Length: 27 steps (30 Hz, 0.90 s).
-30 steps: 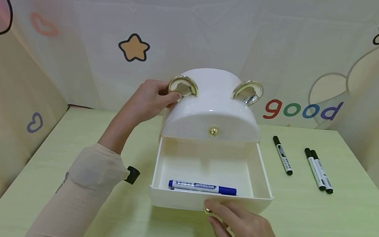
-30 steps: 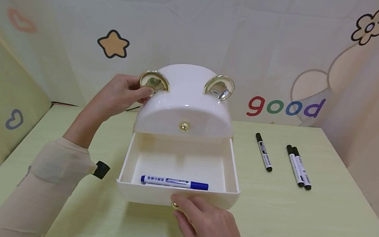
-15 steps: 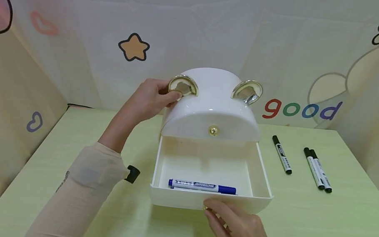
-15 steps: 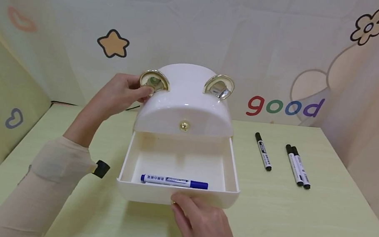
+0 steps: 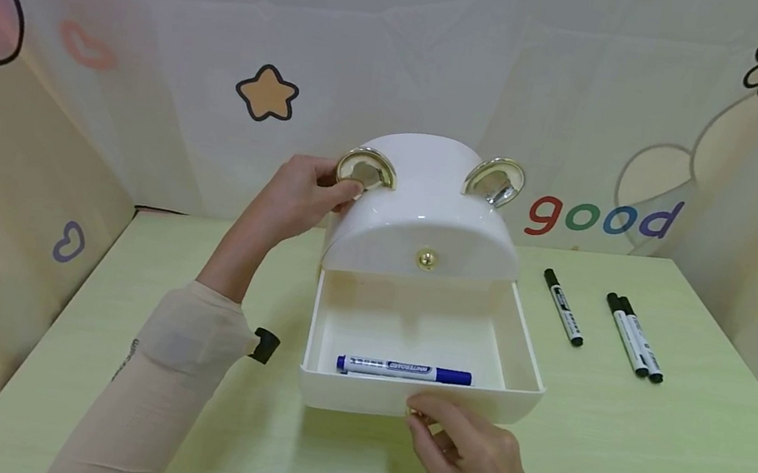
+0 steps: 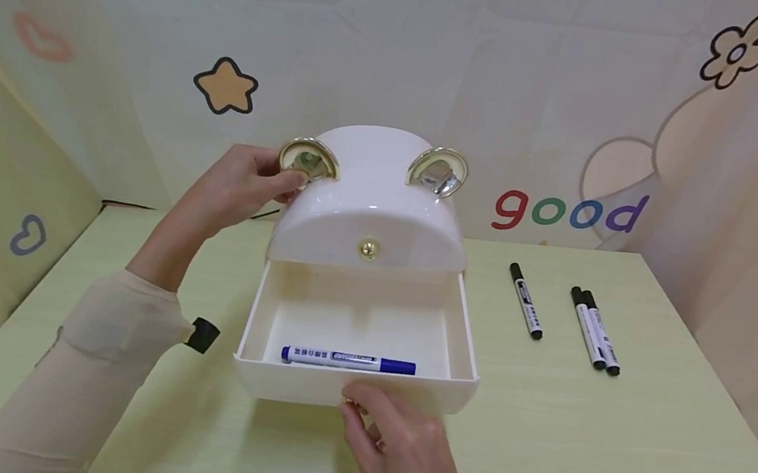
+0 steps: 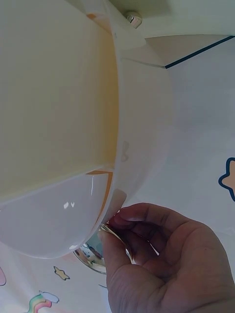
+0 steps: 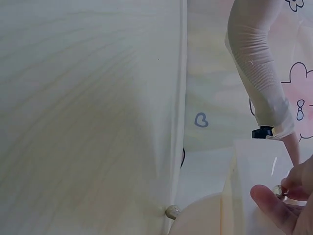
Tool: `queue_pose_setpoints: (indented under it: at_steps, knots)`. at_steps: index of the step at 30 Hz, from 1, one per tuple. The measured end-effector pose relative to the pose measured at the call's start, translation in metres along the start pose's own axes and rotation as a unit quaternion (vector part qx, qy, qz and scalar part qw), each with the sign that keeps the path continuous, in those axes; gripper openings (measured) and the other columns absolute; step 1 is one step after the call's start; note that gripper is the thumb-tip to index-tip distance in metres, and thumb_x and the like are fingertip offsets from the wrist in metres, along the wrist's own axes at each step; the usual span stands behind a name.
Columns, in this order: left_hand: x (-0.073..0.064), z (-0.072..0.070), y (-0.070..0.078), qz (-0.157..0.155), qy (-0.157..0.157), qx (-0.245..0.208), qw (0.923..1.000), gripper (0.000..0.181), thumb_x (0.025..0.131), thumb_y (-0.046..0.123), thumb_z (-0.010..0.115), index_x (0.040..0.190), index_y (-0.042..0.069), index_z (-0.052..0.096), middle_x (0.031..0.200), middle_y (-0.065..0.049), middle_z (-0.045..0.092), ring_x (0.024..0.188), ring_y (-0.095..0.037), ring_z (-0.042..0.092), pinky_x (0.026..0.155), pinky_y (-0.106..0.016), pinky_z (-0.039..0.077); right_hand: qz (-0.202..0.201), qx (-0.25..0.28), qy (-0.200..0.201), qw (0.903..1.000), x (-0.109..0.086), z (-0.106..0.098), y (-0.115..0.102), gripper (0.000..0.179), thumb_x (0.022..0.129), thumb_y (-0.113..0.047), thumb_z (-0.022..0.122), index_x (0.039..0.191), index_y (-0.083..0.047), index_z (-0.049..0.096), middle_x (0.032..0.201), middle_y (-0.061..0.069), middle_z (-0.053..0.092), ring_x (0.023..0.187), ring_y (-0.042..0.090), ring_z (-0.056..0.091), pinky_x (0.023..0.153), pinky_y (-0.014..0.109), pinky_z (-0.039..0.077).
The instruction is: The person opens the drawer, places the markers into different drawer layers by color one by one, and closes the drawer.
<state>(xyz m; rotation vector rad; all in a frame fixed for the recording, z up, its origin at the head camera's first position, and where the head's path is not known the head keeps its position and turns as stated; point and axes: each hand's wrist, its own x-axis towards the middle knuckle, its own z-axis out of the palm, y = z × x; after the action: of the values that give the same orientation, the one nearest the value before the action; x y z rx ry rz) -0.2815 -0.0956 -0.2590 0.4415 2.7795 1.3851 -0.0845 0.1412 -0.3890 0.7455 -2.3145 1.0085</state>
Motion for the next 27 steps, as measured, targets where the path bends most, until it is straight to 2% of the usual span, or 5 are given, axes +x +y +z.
queue_pose_setpoints:
  at_steps: [12,27]
  knots:
    - [-0.0006,0.0001,-0.0002,0.0,-0.002,-0.009,1.0,0.03,0.105,0.022,0.06,0.124,0.0,0.069,0.114,-0.015,0.069,0.103,-0.027,0.064,0.089,-0.037,0.051,0.005,0.018,0.012,0.9998,0.0018,0.0013,-0.0004,0.027,0.082,0.011,0.079,0.101,-0.008,0.072,0.091,-0.007,0.07,0.07,-0.001,0.059,0.062,0.011,0.051]
    - [-0.0008,0.0006,0.0004,-0.002,-0.002,-0.015,0.9999,0.029,0.105,0.021,0.061,0.123,-0.001,0.069,0.115,-0.016,0.069,0.103,-0.027,0.065,0.089,-0.037,0.052,0.009,0.028,0.02,0.9994,0.0098,0.001,0.0019,0.028,0.083,0.013,0.078,0.101,-0.008,0.073,0.094,-0.001,0.075,0.074,0.002,0.064,0.062,0.013,0.053]
